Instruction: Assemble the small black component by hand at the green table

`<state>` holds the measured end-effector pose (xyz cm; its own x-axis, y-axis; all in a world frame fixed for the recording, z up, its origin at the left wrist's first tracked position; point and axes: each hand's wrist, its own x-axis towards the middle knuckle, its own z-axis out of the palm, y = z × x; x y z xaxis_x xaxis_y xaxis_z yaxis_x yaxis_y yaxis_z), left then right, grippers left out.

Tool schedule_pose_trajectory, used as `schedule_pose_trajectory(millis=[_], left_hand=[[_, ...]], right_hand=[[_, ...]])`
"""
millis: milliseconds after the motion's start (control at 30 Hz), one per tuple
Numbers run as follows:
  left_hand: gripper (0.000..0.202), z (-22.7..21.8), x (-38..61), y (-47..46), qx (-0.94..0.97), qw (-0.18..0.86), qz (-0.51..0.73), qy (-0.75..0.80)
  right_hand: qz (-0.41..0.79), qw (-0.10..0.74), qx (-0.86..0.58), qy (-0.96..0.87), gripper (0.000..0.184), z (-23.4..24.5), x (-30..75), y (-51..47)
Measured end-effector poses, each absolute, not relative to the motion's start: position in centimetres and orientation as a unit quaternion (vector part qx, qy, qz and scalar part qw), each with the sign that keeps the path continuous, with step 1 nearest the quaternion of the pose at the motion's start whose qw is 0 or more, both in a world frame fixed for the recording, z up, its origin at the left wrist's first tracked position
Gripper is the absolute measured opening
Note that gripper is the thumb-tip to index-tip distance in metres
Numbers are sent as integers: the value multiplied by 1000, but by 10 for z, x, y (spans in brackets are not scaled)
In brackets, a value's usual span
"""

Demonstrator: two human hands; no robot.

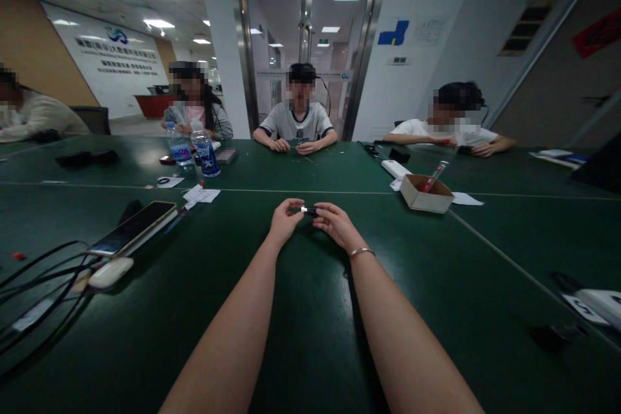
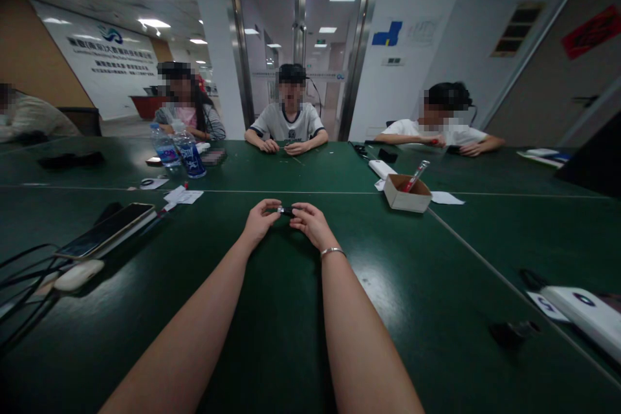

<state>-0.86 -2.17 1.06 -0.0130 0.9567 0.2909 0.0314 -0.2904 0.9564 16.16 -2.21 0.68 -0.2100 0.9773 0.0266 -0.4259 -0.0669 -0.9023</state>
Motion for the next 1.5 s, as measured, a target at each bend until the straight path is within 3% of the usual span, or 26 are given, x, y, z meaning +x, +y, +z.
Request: schedule_pose_trajectory(millis=[1333, 1500], left_hand=[[25, 14, -9, -26, 551, 435, 536, 469], [39, 12, -9, -25, 569, 394, 505, 515]], right_hand=[[655, 536, -333, -416, 26, 9, 161, -22], [654, 533, -329, -424, 26, 8, 162, -22]])
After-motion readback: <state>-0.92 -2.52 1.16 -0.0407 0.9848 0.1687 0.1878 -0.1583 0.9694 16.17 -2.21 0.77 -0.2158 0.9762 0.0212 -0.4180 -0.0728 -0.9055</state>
